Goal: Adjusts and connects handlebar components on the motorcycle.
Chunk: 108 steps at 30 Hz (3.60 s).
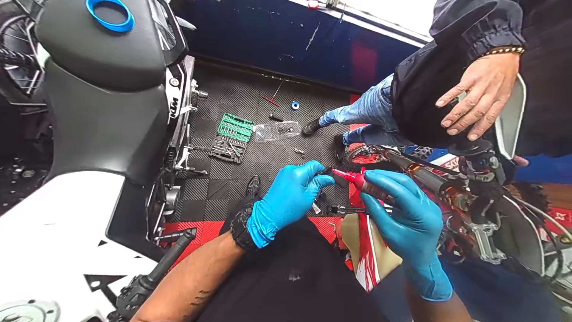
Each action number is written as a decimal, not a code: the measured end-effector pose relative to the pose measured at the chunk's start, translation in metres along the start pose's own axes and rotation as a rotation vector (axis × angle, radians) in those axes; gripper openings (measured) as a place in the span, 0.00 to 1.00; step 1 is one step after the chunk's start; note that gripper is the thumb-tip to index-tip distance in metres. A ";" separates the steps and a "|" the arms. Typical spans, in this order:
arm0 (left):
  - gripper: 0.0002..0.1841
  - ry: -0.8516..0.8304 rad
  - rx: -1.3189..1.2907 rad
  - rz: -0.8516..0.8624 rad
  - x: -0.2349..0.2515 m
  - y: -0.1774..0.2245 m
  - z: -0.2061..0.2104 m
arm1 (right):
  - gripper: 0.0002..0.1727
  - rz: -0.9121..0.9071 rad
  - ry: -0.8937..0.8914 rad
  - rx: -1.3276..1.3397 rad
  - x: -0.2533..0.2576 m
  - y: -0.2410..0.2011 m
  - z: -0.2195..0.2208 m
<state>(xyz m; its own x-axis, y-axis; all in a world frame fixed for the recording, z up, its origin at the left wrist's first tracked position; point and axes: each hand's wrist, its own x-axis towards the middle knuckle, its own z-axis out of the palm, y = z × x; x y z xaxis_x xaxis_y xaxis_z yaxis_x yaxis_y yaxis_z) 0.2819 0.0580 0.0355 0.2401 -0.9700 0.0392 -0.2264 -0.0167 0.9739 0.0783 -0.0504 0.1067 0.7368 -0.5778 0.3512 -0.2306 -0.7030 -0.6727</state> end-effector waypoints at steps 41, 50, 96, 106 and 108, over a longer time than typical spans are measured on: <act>0.14 -0.035 -0.145 -0.009 -0.002 0.000 -0.002 | 0.15 -0.046 0.020 -0.023 0.001 -0.009 0.005; 0.15 -0.037 -0.151 -0.002 -0.002 0.001 -0.004 | 0.15 -0.041 0.012 -0.040 0.002 -0.011 0.001; 0.14 -0.055 -0.242 -0.020 -0.005 -0.003 -0.005 | 0.14 -0.051 -0.010 -0.081 0.003 -0.018 -0.001; 0.14 -0.047 -0.233 -0.010 -0.004 -0.002 -0.005 | 0.15 -0.059 -0.007 -0.073 0.003 -0.018 -0.002; 0.14 -0.046 -0.224 -0.016 -0.005 -0.001 -0.005 | 0.15 -0.058 -0.013 -0.068 0.003 -0.018 -0.002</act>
<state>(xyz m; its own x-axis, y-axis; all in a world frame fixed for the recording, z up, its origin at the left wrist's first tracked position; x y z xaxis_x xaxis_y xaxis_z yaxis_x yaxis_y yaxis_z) 0.2853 0.0639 0.0351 0.1978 -0.9801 0.0179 -0.0067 0.0169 0.9998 0.0836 -0.0401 0.1212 0.7579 -0.5304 0.3797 -0.2300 -0.7620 -0.6053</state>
